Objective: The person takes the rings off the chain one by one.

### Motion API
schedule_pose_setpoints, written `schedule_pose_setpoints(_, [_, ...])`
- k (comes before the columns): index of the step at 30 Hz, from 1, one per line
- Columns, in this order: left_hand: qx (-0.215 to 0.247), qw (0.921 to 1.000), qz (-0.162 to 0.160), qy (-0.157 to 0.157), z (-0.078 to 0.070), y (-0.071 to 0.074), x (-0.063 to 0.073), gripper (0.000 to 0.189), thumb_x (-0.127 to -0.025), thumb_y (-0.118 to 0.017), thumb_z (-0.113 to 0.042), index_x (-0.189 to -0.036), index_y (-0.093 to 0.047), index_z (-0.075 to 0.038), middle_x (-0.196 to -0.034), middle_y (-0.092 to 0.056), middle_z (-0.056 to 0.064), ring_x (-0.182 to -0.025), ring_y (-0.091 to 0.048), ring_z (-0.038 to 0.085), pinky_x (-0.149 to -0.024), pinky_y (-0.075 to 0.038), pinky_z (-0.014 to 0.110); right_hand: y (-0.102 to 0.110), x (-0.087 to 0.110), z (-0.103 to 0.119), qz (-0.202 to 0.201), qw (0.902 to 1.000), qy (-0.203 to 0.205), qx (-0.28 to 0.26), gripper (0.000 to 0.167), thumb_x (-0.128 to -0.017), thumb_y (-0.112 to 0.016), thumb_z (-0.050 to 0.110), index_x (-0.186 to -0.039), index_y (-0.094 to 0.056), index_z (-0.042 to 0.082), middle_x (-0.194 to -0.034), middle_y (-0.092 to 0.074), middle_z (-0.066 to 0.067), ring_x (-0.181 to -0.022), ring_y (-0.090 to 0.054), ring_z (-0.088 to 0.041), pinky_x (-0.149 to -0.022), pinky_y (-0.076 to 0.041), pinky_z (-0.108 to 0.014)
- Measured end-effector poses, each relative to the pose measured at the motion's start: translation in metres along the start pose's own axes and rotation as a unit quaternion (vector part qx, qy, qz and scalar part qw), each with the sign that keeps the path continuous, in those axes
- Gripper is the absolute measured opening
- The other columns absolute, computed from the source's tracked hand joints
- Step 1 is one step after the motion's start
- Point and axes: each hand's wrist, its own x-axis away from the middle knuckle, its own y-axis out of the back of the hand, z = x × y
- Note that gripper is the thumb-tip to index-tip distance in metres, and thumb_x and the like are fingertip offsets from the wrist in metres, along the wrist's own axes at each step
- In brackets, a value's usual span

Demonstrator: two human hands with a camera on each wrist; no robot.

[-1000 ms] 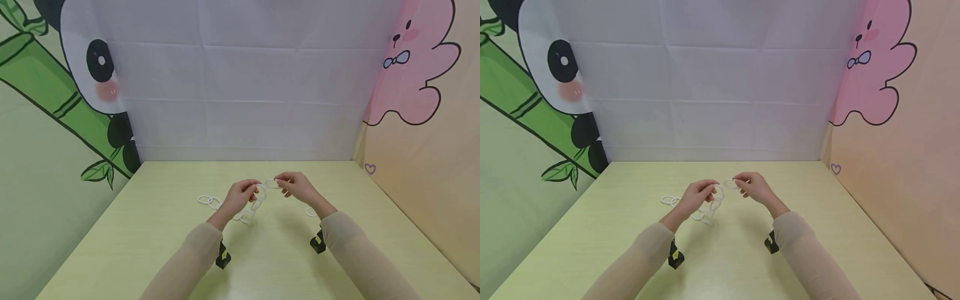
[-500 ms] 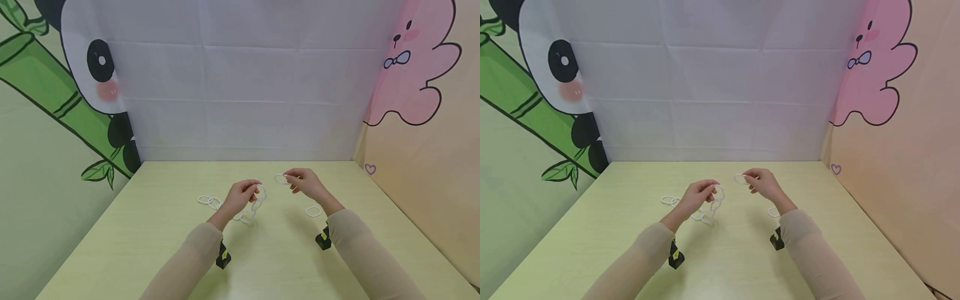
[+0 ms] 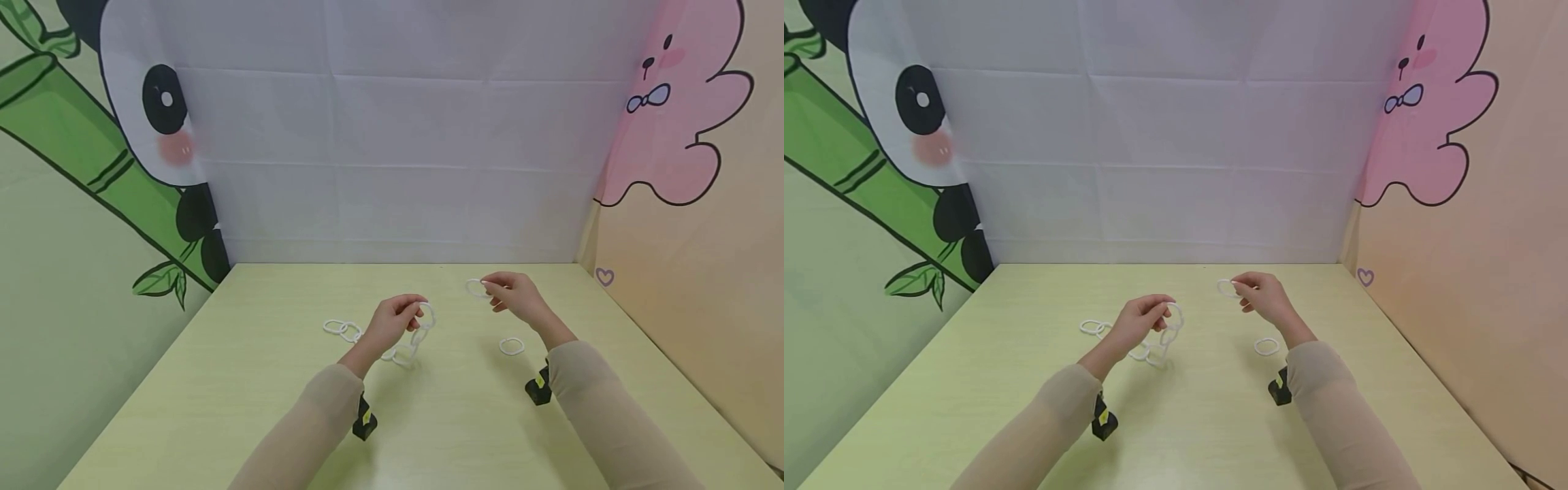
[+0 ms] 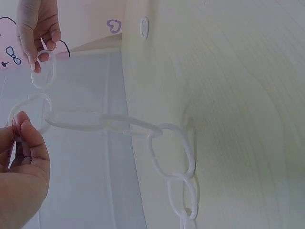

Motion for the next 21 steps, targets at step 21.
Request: schedule_pose_setpoints(21, [0.000, 0.9998, -0.017, -0.009, 0.029, 0.000, -0.014, 0.021, -0.095, -0.048, -0.001, -0.110, -0.060, 0.007, -0.078, -0.058, 0.007, -0.060, -0.053, 0.008, -0.059, -0.046, 0.021, 0.024, 0.005, -0.024, -0.036, 0.9984, -0.043, -0.007, 0.033, -0.096, -0.051, 0.015, -0.116, -0.053, -0.011, -0.096, -0.055, -0.023, -0.068, -0.055, -0.013, -0.064, -0.052, -0.027])
